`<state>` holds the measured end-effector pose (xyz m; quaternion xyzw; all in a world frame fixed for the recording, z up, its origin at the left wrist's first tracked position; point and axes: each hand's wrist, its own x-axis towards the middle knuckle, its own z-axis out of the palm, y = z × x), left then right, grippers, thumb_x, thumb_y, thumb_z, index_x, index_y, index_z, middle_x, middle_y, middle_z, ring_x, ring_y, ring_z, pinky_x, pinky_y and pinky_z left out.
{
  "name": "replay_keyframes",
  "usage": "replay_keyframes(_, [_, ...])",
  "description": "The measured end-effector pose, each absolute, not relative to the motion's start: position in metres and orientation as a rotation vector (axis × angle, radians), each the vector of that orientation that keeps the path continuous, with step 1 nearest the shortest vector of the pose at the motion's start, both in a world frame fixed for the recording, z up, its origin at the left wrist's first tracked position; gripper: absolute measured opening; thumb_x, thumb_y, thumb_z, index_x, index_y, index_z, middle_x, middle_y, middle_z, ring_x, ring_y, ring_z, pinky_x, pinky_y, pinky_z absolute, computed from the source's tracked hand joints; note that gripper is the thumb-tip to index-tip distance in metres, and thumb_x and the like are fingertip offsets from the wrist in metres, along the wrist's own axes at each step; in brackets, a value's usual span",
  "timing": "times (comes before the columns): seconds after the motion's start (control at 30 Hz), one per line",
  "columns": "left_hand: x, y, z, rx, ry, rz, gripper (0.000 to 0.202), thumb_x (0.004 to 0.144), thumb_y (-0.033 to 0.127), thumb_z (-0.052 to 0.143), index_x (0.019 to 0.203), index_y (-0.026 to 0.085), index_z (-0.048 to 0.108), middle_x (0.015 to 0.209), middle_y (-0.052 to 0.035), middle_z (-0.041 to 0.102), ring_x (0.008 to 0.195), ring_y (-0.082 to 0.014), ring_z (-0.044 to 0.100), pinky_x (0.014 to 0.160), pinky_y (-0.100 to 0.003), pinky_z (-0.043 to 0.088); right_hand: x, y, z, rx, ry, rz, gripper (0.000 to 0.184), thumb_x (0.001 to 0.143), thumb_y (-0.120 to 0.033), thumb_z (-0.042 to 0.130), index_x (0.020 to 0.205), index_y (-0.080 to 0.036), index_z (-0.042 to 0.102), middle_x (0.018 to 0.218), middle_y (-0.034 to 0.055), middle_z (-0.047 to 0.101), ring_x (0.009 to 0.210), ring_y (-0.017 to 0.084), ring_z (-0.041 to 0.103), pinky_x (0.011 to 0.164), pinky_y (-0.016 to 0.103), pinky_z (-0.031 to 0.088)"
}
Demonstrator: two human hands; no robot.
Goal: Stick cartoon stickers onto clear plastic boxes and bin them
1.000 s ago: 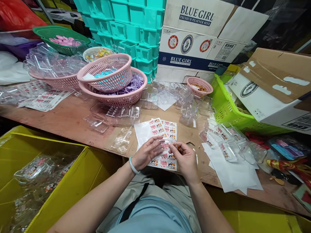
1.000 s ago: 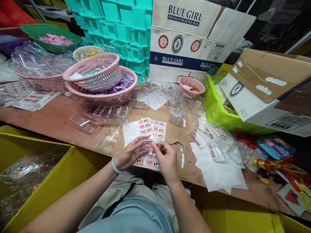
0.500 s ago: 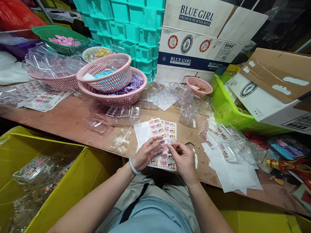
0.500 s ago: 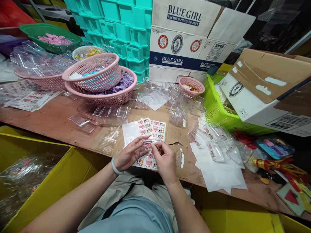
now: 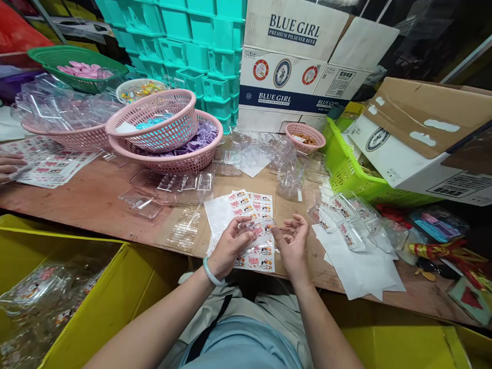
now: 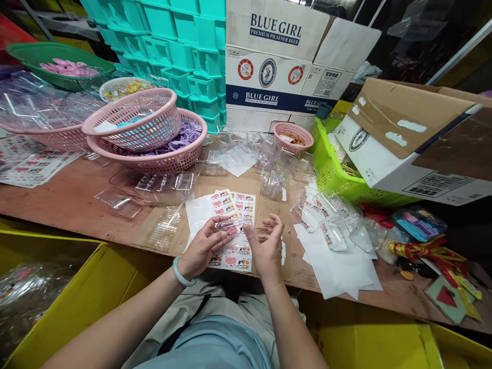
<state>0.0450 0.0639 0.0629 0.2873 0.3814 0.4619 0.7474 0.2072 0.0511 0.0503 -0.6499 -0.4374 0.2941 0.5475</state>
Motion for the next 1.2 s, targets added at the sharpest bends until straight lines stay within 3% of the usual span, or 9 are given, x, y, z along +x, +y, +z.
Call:
replay_keyframes(0.07, [0.046, 0.062, 0.066, 0.666, 0.794, 0.984, 0.050, 0.068, 0.031, 0.078, 0.111, 0.021, 0.055, 0.112, -0.0055, 0.061, 0.100, -0.0182, 0.062, 0.092, -0.032, 0.047, 0.207, 0.049, 0.052, -1.463, -1.006, 0.940, 0.076, 0.067, -0.052, 0.077, 0.127, -0.024, 0.039, 0.114, 0.0104, 0.059, 0.094, 0.021, 0.061, 0.071, 0.029, 0.052])
replay_keyframes(0.2, [0.051, 0.062, 0.068, 0.759, 0.701, 0.893, 0.047, 0.071, 0.032, 0.075, 0.113, 0.022, 0.056, 0.114, -0.0068, 0.061, 0.100, -0.0218, 0.063, 0.089, -0.034, 0.049, 0.222, 0.038, 0.062, -1.290, -0.906, 1.277, 0.058, 0.084, -0.058, 0.056, 0.129, -0.023, 0.042, 0.090, 0.0046, 0.067, 0.080, 0.020, 0.066, 0.074, 0.035, 0.054])
replay_keyframes(0.3, [0.062, 0.066, 0.063, 0.908, 0.583, 0.843, 0.046, 0.075, 0.032, 0.071, 0.117, 0.022, 0.057, 0.114, -0.0080, 0.062, 0.108, -0.0244, 0.059, 0.093, -0.036, 0.048, 0.247, 0.021, 0.068, -1.257, -1.113, 1.270, 0.062, 0.082, -0.052, 0.063, 0.135, -0.028, 0.042, 0.113, 0.0059, 0.063, 0.103, 0.020, 0.063, 0.091, 0.036, 0.050])
replay_keyframes(0.37, [0.075, 0.066, 0.059, 1.010, 0.556, 0.825, 0.047, 0.077, 0.032, 0.070, 0.121, 0.022, 0.056, 0.123, -0.0096, 0.059, 0.118, -0.0267, 0.053, 0.100, -0.039, 0.044, 0.271, 0.008, 0.065, -1.351, -1.299, 1.120, 0.060, 0.078, -0.044, 0.070, 0.131, -0.030, 0.046, 0.128, 0.0058, 0.055, 0.116, 0.021, 0.056, 0.100, 0.036, 0.045])
replay_keyframes(0.5, [0.097, 0.056, 0.050, 1.153, 0.676, 0.810, 0.048, 0.081, 0.032, 0.067, 0.126, 0.024, 0.054, 0.140, -0.0107, 0.047, 0.131, -0.0279, 0.042, 0.107, -0.043, 0.039, 0.333, -0.014, 0.041, -1.674, -1.401, 0.279, 0.047, 0.080, -0.037, 0.066, 0.121, -0.023, 0.048, 0.123, 0.0105, 0.052, 0.116, 0.025, 0.053, 0.103, 0.045, 0.041])
replay_keyframes(0.7, [0.089, 0.045, 0.043, 1.385, 0.789, 0.813, 0.030, 0.084, 0.032, 0.062, 0.112, 0.022, 0.064, 0.135, -0.0116, 0.054, 0.126, -0.0261, 0.049, 0.106, -0.040, 0.040, 0.357, -0.012, 0.023, -1.774, -1.494, -0.463, 0.053, 0.077, -0.043, 0.070, 0.118, -0.017, 0.049, 0.128, 0.0194, 0.048, 0.121, 0.034, 0.047, 0.102, 0.055, 0.036])
replay_keyframes(0.87, [0.076, 0.057, 0.053, 1.316, 0.925, 0.954, 0.022, 0.085, 0.032, 0.060, 0.104, 0.022, 0.066, 0.128, -0.0111, 0.058, 0.122, -0.0256, 0.052, 0.104, -0.040, 0.041, 0.303, 0.061, 0.057, -1.632, -1.480, -0.239, 0.032, 0.088, -0.039, 0.057, 0.114, -0.021, 0.052, 0.116, 0.0127, 0.055, 0.114, 0.026, 0.052, 0.100, 0.045, 0.041])
replay_keyframes(1.07, [0.074, 0.063, 0.061, 1.410, 0.918, 0.996, 0.021, 0.086, 0.031, 0.060, 0.103, 0.023, 0.068, 0.125, -0.0107, 0.060, 0.120, -0.0257, 0.053, 0.105, -0.042, 0.039, 0.283, 0.187, 0.084, -1.766, -1.257, -0.025, 0.081, 0.069, -0.067, 0.064, 0.129, -0.016, 0.046, 0.125, 0.0209, 0.051, 0.114, 0.035, 0.048, 0.091, 0.048, 0.042])
replay_keyframes(1.2, [0.069, 0.070, 0.058, 1.370, 0.933, 0.988, 0.022, 0.086, 0.032, 0.060, 0.105, 0.023, 0.068, 0.126, -0.0104, 0.060, 0.121, -0.0257, 0.052, 0.104, -0.041, 0.040, 0.280, 0.222, 0.087, -1.933, -1.321, -0.167, 0.045, 0.078, -0.045, 0.056, 0.111, -0.016, 0.064, 0.107, 0.0186, 0.062, 0.103, 0.036, 0.051, 0.087, 0.052, 0.038])
